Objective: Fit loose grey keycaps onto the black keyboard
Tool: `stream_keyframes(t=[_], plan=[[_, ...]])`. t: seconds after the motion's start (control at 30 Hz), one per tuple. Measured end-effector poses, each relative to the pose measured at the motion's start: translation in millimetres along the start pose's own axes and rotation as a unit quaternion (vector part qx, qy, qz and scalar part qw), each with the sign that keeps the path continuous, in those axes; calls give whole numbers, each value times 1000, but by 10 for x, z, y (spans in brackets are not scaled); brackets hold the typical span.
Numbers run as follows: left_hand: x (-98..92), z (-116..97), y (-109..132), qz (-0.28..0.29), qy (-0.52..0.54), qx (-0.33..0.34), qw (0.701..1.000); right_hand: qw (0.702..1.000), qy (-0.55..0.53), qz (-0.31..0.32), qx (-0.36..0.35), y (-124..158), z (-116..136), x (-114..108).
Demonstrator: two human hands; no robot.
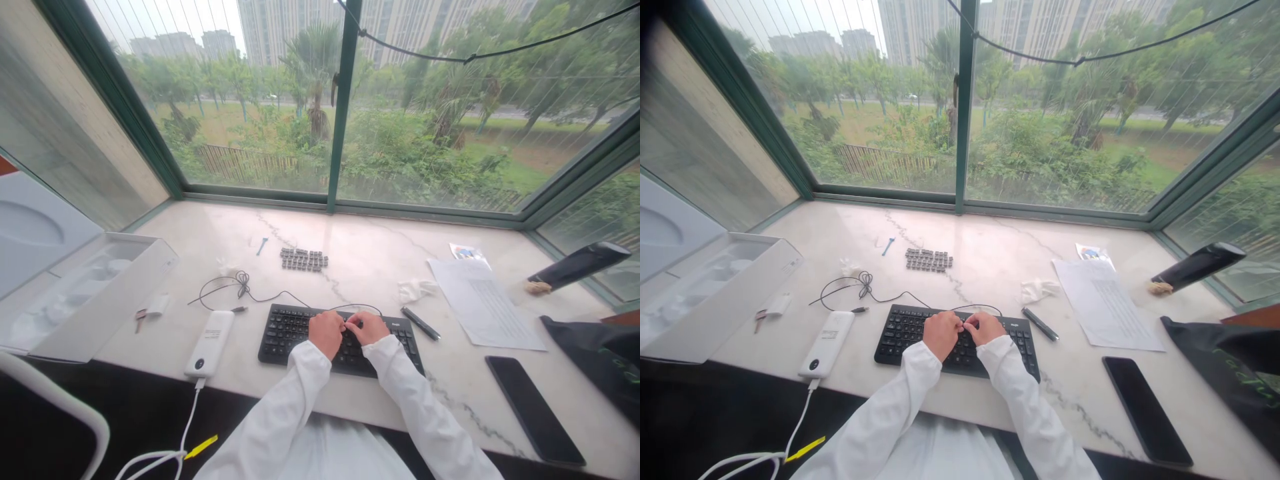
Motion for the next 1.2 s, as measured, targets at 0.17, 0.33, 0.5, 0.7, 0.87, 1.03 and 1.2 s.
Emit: stream_keyframes(t=[0.17, 0.33, 0.5, 0.7, 0.87, 1.03, 1.2], plan=[[26, 2, -38, -5, -2, 23, 1000, 999, -1, 39, 24, -86, -43, 72], [67, 5, -66, -7, -8, 31, 999, 998, 6, 57, 41, -105, -52, 98], [75, 17, -95, -10, -1, 35, 999, 995, 24, 75, 57, -116, -45, 94], [54, 18, -126, -6, -5, 35, 999, 993, 30, 95, 57, -196, -3, 125], [29, 37, -100, -14, 1, 27, 1000, 995, 28, 80, 49, -178, 47, 116], [67, 134, 16, -41, 53, 12, 998, 999, -1, 30, 27, -10, 8, 24], [89, 247, 138, -74, 98, -1, 992, 995, 12, -92, 26, 229, -119, -165]])
Point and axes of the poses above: each hand's wrist, its own y-axis away from the middle knuckle, its own x-axis out of the palm, z = x × y, the point moved 6 cm from there along -y, towards the middle knuckle, and after that the axes turned 15 degrees about -x, right-handed, at the moved point
